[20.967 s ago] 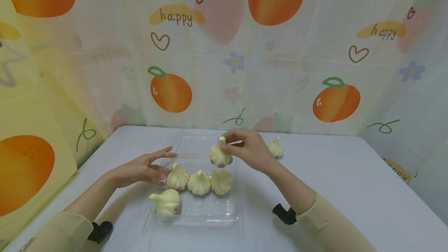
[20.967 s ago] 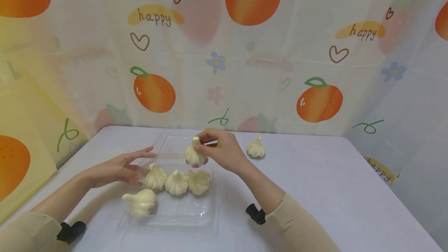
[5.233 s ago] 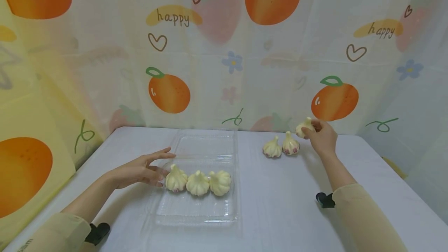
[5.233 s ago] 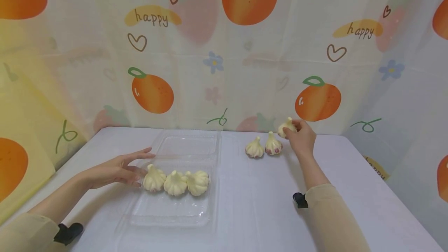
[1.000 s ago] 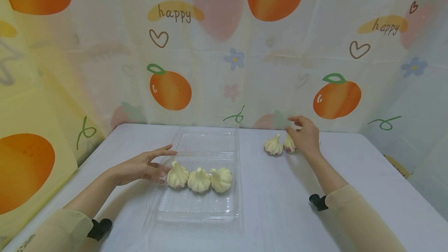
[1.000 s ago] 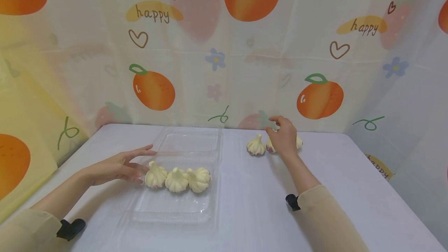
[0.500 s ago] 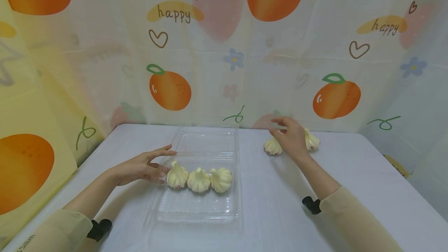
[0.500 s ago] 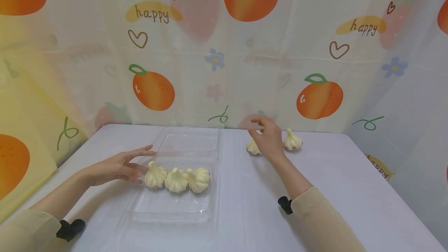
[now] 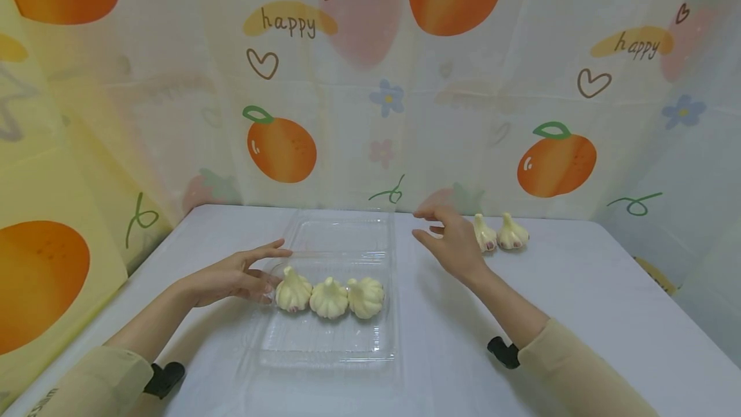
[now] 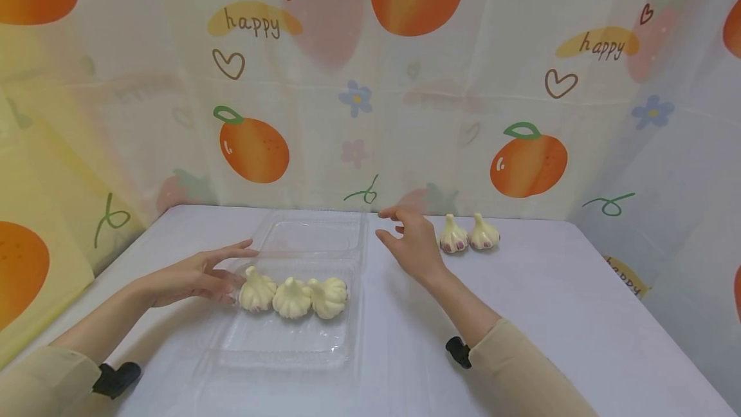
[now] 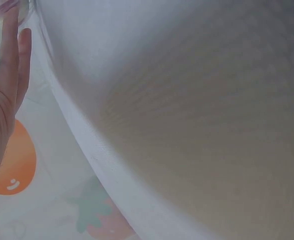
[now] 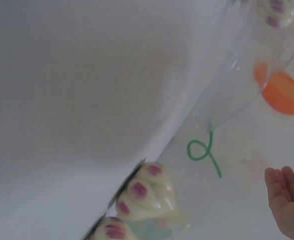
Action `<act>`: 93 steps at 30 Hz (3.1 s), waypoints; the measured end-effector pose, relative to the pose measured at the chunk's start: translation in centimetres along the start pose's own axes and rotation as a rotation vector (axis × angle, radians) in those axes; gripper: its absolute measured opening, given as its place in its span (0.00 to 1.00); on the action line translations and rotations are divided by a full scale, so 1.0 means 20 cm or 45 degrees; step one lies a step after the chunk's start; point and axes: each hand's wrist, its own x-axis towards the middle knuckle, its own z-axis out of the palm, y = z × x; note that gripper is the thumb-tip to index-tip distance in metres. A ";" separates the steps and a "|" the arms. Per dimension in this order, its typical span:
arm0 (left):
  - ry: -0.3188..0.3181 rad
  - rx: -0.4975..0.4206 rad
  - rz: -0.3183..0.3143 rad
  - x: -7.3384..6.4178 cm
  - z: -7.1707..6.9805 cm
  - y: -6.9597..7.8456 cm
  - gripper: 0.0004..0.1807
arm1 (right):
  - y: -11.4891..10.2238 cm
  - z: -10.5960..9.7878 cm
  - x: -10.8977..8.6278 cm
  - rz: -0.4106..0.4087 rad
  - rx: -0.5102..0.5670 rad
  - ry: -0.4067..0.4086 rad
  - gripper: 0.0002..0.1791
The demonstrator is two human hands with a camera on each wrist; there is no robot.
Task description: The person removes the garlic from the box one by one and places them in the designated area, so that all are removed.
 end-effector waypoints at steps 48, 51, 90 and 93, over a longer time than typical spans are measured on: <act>-0.017 -0.039 0.000 0.01 0.00 0.00 0.43 | -0.28 0.26 -0.16 -0.136 0.182 -0.533 0.16; -0.017 -0.044 0.001 0.01 0.00 0.00 0.43 | -0.28 0.26 -0.16 -0.120 0.168 -0.541 0.15; -0.028 -0.032 0.019 0.01 0.00 0.00 0.41 | -0.24 0.28 -0.17 -0.173 -0.075 -0.676 0.14; -0.025 -0.024 0.015 0.01 0.00 0.00 0.42 | -0.25 0.28 -0.17 -0.162 -0.075 -0.681 0.13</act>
